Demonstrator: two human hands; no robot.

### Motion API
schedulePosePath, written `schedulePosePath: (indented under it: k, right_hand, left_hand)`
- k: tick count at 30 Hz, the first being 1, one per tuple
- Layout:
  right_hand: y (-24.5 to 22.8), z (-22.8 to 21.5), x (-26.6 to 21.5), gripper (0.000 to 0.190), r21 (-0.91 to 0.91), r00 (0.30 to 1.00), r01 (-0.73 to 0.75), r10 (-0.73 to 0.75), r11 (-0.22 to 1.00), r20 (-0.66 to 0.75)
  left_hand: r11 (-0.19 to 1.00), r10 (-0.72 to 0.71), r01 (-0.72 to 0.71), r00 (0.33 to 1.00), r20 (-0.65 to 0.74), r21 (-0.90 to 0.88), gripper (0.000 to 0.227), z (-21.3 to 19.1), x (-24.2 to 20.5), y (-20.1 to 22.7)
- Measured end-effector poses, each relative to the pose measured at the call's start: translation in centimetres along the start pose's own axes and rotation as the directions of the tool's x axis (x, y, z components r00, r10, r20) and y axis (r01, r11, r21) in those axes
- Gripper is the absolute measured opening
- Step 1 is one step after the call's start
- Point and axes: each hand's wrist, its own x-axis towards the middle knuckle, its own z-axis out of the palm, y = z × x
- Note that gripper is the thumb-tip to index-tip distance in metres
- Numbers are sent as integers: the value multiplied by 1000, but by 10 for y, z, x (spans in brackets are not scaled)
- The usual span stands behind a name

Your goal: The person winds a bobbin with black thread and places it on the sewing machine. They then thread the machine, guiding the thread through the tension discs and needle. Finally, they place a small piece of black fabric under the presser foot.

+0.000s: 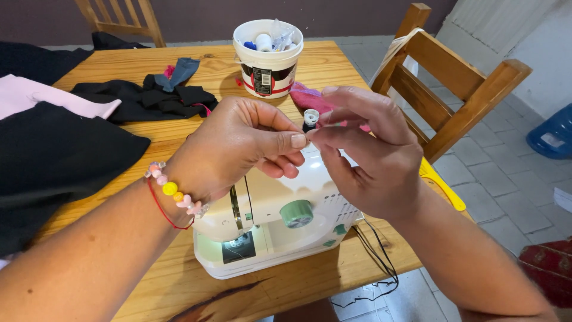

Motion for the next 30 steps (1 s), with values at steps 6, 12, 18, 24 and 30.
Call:
schedulePosePath:
  k: [6,12,18,24,30]
  right_hand:
    - [-1,-3,-6,8,-105,999,26,-24,994,24]
    - [0,0,-2,4,-158,998,57,-57,986,10]
    - [1,4,-4,8,-266,998,65,-62,962,17]
    - [11,-2,-5,10,-301,998,46,-57,953,-27]
    - [14,-17,-8,13,-340,998,-16,-7,940,-67]
  left_hand:
    - [1000,-1,1,1000,-14,-9,25,0,0,0]
    - [1000,21,-21,1000,4,-18,26,0,1,-3]
    - [1000,12,-12,1000,-11,5,20,3,1,-2]
    - [999,14,-12,999,-42,44,17,2,0,-3]
    - [983,-28,47,994,-107,179,12,7,-8,9]
